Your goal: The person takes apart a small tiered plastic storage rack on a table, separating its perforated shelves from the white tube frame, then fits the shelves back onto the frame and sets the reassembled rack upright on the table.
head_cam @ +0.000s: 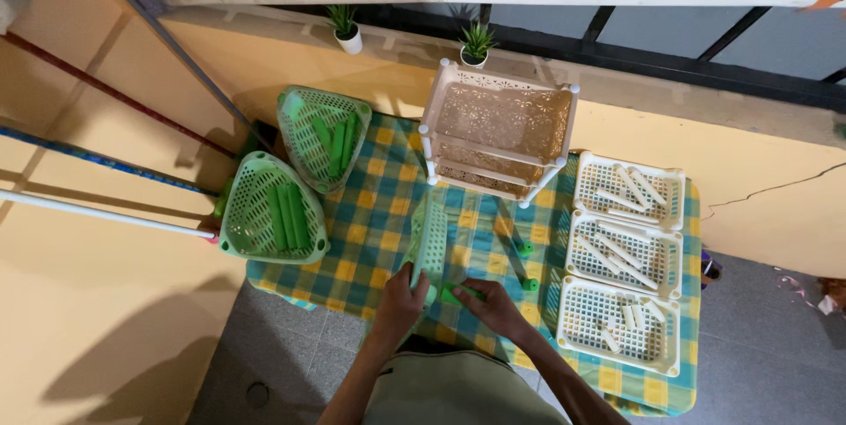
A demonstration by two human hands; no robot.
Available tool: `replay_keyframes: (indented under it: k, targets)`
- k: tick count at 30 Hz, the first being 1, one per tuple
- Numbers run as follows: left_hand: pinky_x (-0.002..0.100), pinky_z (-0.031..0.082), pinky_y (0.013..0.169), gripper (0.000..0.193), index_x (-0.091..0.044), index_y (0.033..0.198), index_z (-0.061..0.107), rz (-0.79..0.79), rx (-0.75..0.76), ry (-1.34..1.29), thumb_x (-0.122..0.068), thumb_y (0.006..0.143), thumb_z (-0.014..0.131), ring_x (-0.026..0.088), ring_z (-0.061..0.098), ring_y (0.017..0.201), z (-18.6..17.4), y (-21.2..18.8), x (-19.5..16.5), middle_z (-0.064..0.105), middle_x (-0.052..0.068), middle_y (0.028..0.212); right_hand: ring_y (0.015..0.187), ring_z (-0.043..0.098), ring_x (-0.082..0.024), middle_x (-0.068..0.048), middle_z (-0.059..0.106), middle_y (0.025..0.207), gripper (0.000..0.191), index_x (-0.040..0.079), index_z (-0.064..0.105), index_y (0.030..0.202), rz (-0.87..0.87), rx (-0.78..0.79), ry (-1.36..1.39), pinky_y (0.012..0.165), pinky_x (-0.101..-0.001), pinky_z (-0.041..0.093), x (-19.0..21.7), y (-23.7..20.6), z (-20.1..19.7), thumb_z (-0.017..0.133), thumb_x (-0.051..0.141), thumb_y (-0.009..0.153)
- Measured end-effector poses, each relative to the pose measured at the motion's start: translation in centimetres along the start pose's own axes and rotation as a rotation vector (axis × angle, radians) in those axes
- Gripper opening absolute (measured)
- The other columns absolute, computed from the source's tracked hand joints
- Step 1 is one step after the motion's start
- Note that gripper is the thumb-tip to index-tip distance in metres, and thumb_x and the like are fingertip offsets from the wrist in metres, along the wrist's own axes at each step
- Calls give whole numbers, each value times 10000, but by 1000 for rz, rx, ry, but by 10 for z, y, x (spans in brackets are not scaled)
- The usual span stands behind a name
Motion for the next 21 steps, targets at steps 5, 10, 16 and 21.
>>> replay_keyframes:
  k: [5,10,16,21]
  targets:
    - [507,523,598,236,-14,979,594,-61,-8,59,-246,951,628,439,688,746,22,-3,24,667,240,804,585,437,-64,21,497,616,447,22,753,1010,37,-86,53,540,-306,398,-22,0,-10,616,447,1009]
    - [524,511,656,242,-25,990,551,-68,72,95,-237,953,662,461,675,799,59,-10,44,671,242,866,483,301,-95,22,366,555,444,15,720,1007,169,-168,384,477,-324,269,-51,5,-18,577,435,1026]
    - [534,533,646,304,-57,1056,525,80,81,241,-259,922,709,453,663,797,94,-12,66,653,226,929,471,294,-97,17,346,555,494,-1,669,956,200,-276,520,469,-324,257,-60,8,-33,549,468,1050]
    - [540,541,647,344,-2,1107,539,238,105,343,-224,925,729,458,662,808,119,-15,97,644,243,1001,470,289,-99,18,351,566,511,-9,705,990,242,-271,640,467,-322,248,-76,11,-28,551,476,1034]
Point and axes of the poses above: each hand's wrist, its own y-axis towards the middle knuckle, its own z-axis out of the palm, x = y × z, the point moved 7 cm from there along y, towards the middle knuckle
